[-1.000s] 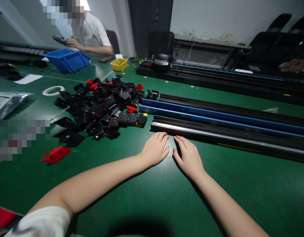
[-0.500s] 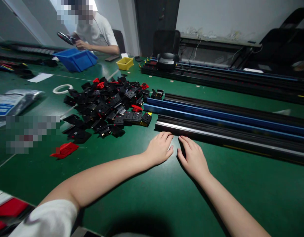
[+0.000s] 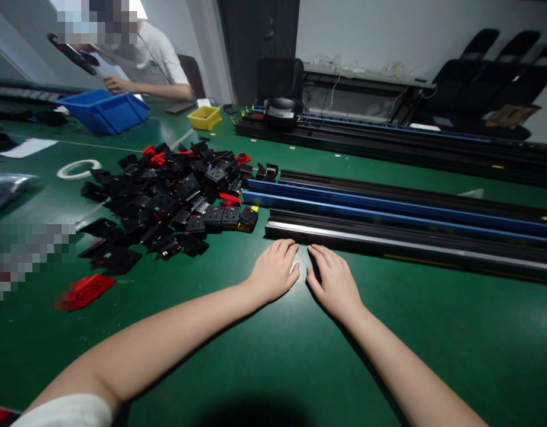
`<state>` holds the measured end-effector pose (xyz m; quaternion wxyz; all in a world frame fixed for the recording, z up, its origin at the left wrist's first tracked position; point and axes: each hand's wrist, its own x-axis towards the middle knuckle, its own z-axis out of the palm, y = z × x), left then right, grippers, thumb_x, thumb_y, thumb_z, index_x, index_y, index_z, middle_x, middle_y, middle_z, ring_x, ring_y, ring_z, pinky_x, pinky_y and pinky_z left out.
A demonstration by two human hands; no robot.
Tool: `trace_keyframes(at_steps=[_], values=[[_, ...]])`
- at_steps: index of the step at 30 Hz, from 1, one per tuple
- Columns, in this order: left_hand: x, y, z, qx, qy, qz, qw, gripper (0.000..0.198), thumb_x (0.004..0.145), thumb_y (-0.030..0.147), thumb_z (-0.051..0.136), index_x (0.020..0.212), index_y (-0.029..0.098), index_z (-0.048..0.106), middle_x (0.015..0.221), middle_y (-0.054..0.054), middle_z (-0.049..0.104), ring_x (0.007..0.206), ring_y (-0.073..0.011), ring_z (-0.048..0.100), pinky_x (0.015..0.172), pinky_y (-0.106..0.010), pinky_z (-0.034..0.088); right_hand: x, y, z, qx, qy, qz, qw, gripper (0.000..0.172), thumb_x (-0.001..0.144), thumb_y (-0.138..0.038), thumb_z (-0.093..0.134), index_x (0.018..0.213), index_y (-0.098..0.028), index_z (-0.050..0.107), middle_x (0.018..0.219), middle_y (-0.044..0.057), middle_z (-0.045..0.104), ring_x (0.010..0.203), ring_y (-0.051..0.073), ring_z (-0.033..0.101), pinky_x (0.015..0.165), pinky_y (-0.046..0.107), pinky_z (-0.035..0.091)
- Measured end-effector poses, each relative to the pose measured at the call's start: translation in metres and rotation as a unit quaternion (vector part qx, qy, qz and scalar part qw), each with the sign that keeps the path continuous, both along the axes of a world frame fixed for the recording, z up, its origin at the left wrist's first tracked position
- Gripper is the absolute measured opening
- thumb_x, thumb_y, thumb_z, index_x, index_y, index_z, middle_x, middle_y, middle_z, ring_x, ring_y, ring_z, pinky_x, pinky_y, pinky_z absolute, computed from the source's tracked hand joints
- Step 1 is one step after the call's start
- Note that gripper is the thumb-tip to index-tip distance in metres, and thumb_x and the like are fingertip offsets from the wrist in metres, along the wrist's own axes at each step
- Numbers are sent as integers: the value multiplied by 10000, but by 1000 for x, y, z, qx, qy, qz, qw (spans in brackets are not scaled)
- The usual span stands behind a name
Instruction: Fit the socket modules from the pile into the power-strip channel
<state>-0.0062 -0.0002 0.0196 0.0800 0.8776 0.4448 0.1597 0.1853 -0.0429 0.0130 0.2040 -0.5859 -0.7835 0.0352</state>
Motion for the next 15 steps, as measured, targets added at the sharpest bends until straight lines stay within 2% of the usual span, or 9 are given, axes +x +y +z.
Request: trace_keyframes(at_steps=[15], values=[[1, 0, 2, -7, 0, 1, 1000, 447, 987, 316, 495, 1370, 100, 578, 1398, -176, 611, 1301, -318, 552, 1117, -469, 485, 1, 0, 0, -1, -1, 2, 1000, 477, 1007, -302, 475, 1458, -168, 554, 1476, 128, 608, 1380, 281, 536, 1129, 457, 430]])
